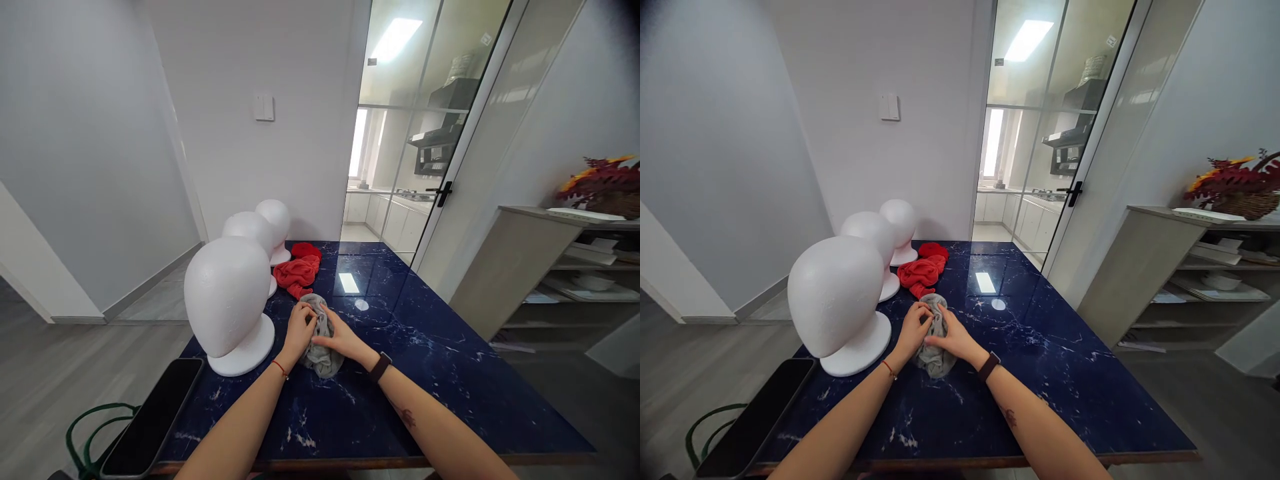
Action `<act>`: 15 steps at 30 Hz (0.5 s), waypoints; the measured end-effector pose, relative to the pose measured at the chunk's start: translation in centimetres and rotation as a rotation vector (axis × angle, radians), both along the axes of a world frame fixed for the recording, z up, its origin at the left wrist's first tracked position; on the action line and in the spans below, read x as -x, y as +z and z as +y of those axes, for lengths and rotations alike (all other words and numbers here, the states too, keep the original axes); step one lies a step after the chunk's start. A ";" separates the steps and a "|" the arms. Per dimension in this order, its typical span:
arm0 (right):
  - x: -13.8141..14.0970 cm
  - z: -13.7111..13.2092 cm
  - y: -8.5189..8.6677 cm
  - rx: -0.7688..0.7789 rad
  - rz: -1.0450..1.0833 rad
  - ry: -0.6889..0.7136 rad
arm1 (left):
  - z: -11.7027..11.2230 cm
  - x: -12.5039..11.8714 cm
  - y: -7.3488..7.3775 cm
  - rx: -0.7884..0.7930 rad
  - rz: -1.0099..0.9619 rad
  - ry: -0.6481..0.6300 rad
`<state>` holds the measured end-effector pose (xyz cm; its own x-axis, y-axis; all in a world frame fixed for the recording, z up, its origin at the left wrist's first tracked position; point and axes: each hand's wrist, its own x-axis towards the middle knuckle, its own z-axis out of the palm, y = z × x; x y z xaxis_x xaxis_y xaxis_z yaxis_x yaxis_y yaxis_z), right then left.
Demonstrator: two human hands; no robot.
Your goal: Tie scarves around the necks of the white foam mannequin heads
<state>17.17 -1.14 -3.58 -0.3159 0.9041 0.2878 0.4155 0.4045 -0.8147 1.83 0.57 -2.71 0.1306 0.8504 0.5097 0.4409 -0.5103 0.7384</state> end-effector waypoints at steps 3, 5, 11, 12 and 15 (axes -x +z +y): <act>0.6 -0.6 0.2 -0.042 -0.028 0.086 | -0.2 0.1 0.5 -0.003 -0.024 0.056; 0.7 -0.6 0.0 -0.062 -0.031 0.085 | -0.4 0.1 0.7 0.011 -0.007 0.066; 1.2 -0.2 -0.5 -0.127 -0.023 -0.040 | -1.4 -0.3 1.3 -0.037 0.128 0.094; 1.4 -0.3 -0.5 -0.136 -0.028 -0.060 | -1.7 -0.4 1.5 -0.062 0.153 0.100; 1.9 -0.4 -1.0 -0.172 -0.049 -0.121 | -2.5 -0.6 2.2 -0.152 0.213 0.075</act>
